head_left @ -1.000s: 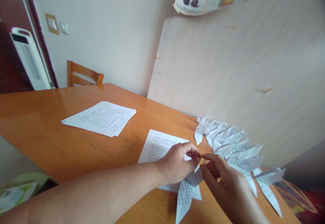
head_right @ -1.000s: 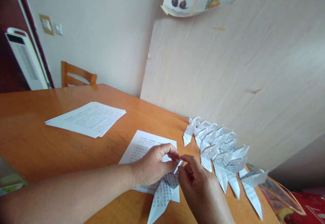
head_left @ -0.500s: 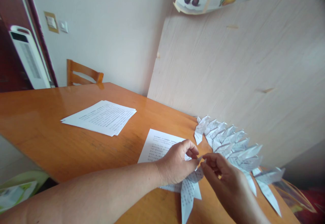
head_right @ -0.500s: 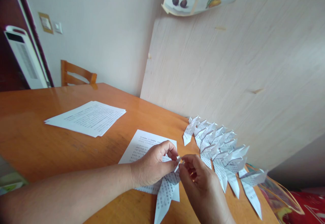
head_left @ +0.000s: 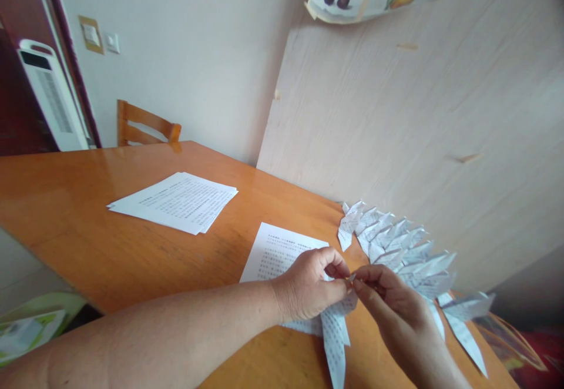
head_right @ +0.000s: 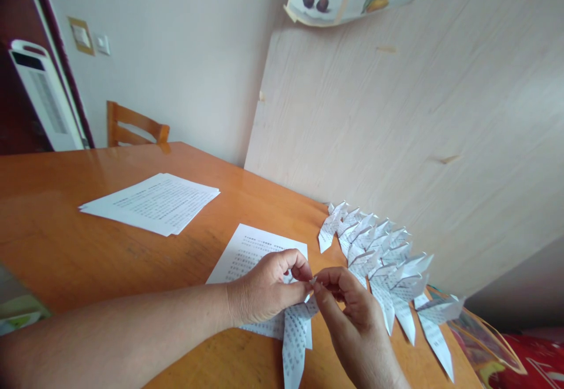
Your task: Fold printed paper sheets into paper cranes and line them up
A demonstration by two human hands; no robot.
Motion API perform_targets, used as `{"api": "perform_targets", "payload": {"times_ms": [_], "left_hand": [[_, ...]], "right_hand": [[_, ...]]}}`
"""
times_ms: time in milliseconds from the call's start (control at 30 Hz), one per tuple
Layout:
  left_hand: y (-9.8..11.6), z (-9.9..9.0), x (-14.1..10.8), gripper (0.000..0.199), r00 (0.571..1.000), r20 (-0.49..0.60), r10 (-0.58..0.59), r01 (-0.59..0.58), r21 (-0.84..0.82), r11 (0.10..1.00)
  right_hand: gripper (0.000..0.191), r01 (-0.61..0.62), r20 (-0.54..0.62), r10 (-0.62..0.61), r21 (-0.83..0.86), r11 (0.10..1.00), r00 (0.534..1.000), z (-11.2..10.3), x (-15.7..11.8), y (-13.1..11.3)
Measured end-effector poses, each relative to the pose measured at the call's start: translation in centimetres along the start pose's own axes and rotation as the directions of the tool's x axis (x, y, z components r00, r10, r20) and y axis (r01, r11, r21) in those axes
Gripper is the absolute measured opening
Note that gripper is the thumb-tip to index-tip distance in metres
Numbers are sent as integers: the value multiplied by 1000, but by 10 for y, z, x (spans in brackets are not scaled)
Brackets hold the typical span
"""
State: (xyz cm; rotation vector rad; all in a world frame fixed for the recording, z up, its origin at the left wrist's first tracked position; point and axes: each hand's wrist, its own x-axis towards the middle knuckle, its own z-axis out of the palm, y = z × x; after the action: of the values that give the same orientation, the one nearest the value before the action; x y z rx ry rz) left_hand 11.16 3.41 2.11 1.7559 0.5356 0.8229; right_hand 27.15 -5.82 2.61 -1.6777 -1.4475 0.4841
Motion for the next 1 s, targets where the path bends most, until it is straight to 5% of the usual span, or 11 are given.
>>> {"api": "perform_targets", "payload": {"times_ms": [600, 1000], "left_hand": [[-9, 3, 1, 9, 994, 108, 0, 3, -24, 1000], [-6, -1, 3, 7, 994, 100, -38, 54, -162, 985]], "right_hand": [[19, 1, -46, -5, -69, 998, 999, -3, -1, 0], [30, -79, -17, 91, 370, 926, 996, -10, 4, 4]]}}
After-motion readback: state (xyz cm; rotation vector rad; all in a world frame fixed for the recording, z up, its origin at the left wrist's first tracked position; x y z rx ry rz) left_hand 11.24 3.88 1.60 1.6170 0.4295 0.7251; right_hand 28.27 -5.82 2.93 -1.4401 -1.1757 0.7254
